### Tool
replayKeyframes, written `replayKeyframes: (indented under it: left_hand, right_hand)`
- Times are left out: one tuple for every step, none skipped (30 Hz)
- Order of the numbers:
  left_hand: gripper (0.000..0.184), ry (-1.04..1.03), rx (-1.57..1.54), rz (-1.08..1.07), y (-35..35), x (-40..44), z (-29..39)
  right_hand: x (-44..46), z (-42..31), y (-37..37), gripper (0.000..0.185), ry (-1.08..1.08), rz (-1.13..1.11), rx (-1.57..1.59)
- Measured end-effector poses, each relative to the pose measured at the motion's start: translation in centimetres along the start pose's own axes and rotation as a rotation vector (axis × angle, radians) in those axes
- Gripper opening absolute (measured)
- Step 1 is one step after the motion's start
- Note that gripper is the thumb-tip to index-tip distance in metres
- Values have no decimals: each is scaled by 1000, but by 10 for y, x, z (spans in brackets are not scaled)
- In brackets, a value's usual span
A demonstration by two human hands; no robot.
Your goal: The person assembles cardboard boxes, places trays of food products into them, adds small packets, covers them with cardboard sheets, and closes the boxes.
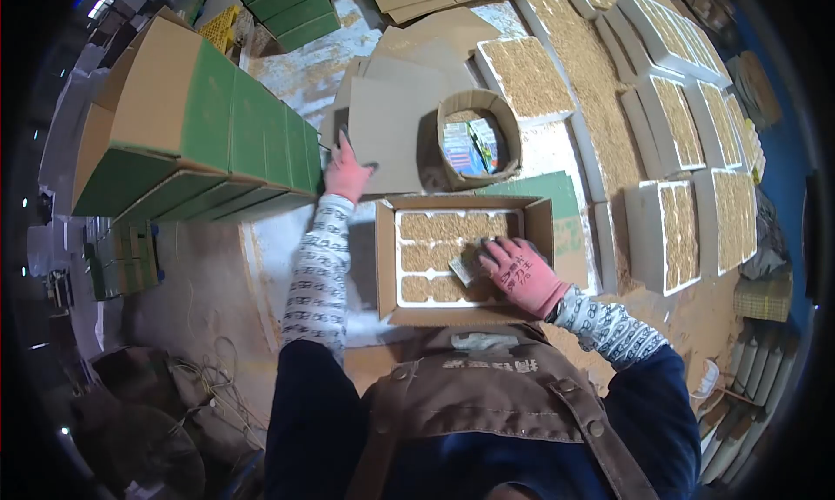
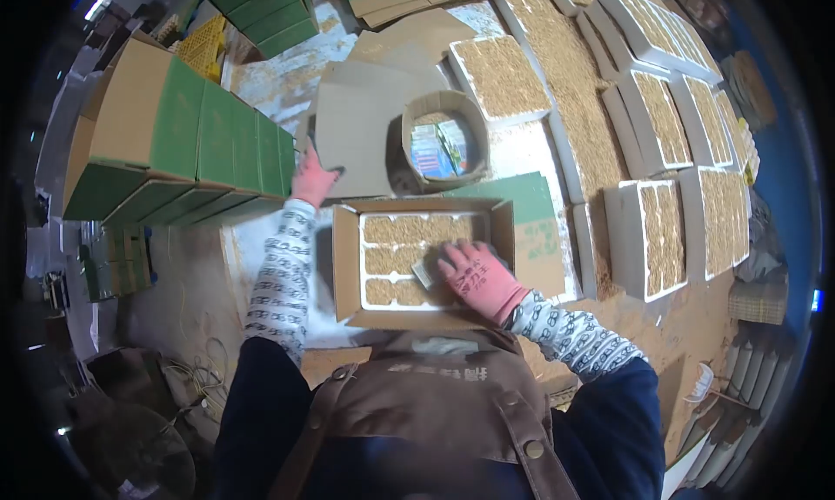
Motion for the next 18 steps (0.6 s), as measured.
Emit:
replayKeyframes:
  left_hand:
    - [83, -99, -19, 55, 17, -1, 2]
    - [75, -209, 38, 94, 47, -15, 24]
    - [67, -314, 96, 127, 86, -45, 57]
    - [59, -429, 154, 151, 110, -76, 85]
    - [51, -461, -254, -108, 111, -102, 103]
    - [47, -604, -293, -272, 97, -135, 116]
    - [43, -732, -348, -450, 82, -168, 128]
    - [44, -882, -73, -547, 64, -189, 132]
    - [45, -1057, 177, -621, 47, -210, 136]
    - [47, -1137, 382, -715, 42, -220, 137]
    - [48, -1110, 328, -734, 35, -218, 133]
    - [49, -1082, 272, -750, 24, -212, 127]
    - [49, -1048, 210, -768, 18, -210, 125]
    - [49, -890, 135, -896, 18, -206, 123]
    - [48, -871, 91, -860, 22, -208, 123]
    - [47, -835, 58, -800, 26, -204, 121]
    - [47, -891, 54, -560, 47, -205, 122]
    - [47, -911, 94, -302, 75, -206, 124]
  right_hand:
    - [-11, 2, 7, 43, 7, -148, 36]
    - [-22, 8, 25, 46, -82, -69, 171]
    - [-34, 12, 47, 50, -170, 4, 312]
    - [-42, 19, 81, 57, -340, 166, 387]
    - [-54, 35, 90, 55, -357, 498, 431]
    - [-58, 43, 112, 51, -546, 681, 423]
    - [-59, 37, 122, 51, -612, 792, 483]
    - [-59, 29, 127, 51, -677, 899, 545]
    - [-52, 20, 118, 48, -559, 722, 526]
    - [-44, 10, 102, 47, -439, 554, 503]
    - [-32, -5, 71, 46, -354, 328, 378]
    - [-21, -20, 32, 45, -269, 103, 247]
    - [-17, -28, -8, 52, -323, -143, 144]
    - [-13, -35, -24, 59, -364, -385, 31]
    - [-20, -34, -18, 52, -284, -276, 117]
    - [-25, -26, 5, 45, -176, -157, 196]
    - [-36, -16, 27, 45, -282, -42, 469]
    - [-43, -9, 66, 48, -447, 70, 554]
Point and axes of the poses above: each hand's wrist, its own x-axis towards the middle knuckle, its own y-axis out of the back of the hand, z = x × y, the point moved 3 cm from there along x, towards the middle knuckle, and after that the axes turned 7 degrees about -y, right-handed, at the moved point
